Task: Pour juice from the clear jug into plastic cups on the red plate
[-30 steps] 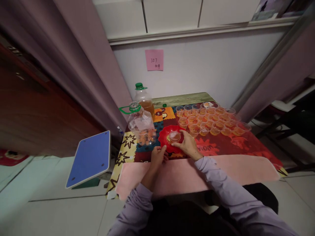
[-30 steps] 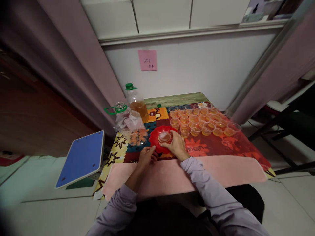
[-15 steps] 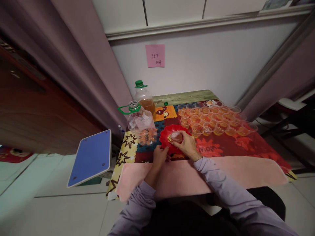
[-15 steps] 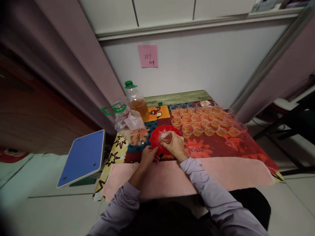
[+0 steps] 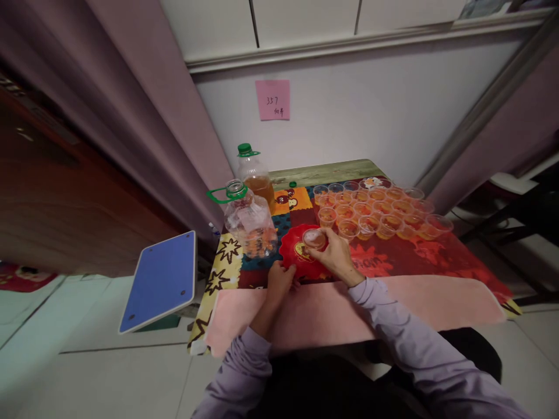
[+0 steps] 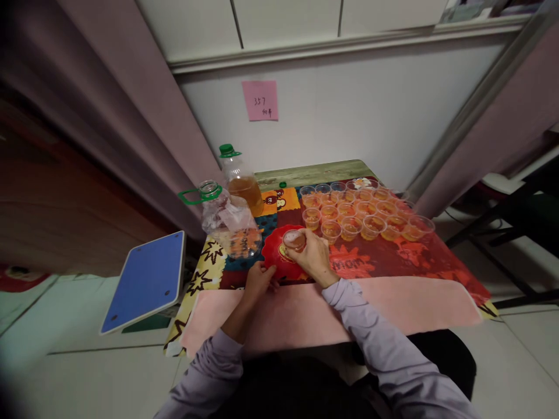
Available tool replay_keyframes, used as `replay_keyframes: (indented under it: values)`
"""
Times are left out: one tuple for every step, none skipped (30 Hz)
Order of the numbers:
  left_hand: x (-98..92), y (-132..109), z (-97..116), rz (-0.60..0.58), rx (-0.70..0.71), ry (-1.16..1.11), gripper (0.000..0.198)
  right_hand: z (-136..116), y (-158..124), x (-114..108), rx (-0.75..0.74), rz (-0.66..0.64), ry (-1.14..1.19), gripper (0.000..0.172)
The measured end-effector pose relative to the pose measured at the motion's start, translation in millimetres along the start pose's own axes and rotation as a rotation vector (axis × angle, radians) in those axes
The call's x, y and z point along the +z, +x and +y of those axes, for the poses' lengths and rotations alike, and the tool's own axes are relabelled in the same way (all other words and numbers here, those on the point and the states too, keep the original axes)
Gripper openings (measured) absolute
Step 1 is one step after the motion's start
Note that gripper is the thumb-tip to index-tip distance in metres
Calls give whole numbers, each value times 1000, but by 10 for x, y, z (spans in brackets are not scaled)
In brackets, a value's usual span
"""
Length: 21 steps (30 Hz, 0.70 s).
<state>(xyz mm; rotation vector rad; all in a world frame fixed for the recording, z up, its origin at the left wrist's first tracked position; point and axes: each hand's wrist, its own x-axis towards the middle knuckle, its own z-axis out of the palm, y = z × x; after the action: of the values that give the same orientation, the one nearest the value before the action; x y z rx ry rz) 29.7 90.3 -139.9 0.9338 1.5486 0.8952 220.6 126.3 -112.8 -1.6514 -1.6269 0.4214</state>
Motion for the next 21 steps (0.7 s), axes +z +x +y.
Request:
replay_keyframes:
  values:
    - [-38, -33, -12, 8, 9, 12, 38, -3, 1, -31, 3, 4, -1, 60]
    - [-85, -69, -23, 27, 21, 26, 41, -4, 2, -64, 4, 10, -3, 60]
    - [-142, -107, -30, 56, 35, 39, 46, -4, 1, -99, 4, 16, -4, 60]
    - [-208, -142, -29, 97, 52, 51, 51, -2, -1, -136, 3, 21, -4, 59]
    - [-283, -171, -18, 164, 86, 59, 56, 1, -5, -174, 2, 27, -2, 59]
    - [-364, -187, 4, 253, 141, 61, 63, 7, -13, -212, 1, 32, 2, 58]
    - [-448, -189, 39, 367, 221, 60, 72, 14, -23, -251, 0, 40, 7, 57]
    - [-531, -172, 86, 512, 342, 54, 84, 22, -36, -290, -3, 49, 12, 57]
    - [-612, -135, 142, 638, 469, 58, 100, 32, -51, -328, -8, 60, 19, 57]
    - [-687, -81, 204, 723, 576, 66, 117, 41, -67, -366, -16, 69, 25, 57]
    - [-752, -13, 270, 745, 647, 71, 130, 50, -83, -403, -23, 78, 30, 56]
    - [-804, 65, 334, 713, 688, 79, 140, 58, -99, -439, -28, 86, 32, 56]
    - [-840, 147, 394, 662, 704, 92, 147, 65, -115, -473, -31, 89, 31, 56]
    - [-858, 227, 448, 615, 707, 107, 153, 71, -130, -507, -33, 91, 27, 55]
    - [-856, 299, 493, 581, 709, 118, 158, 76, -145, -538, -33, 93, 19, 55]
    - [-835, 360, 530, 562, 715, 123, 161, 81, -159, -568, -31, 96, 11, 55]
    - [-796, 409, 558, 561, 719, 119, 162, 86, -173, -596, -29, 99, 4, 56]
    - [-742, 445, 578, 574, 720, 111, 163, 92, -188, -621, -27, 102, -1, 56]
    - [-680, 470, 592, 600, 718, 100, 162, 99, -204, -643, -24, 106, -5, 56]
    - [-613, 487, 601, 632, 713, 89, 161, 108, -220, -663, -19, 109, -5, 56]
    - [-548, 498, 609, 664, 707, 79, 160, 120, -237, -679, -15, 112, -3, 57]
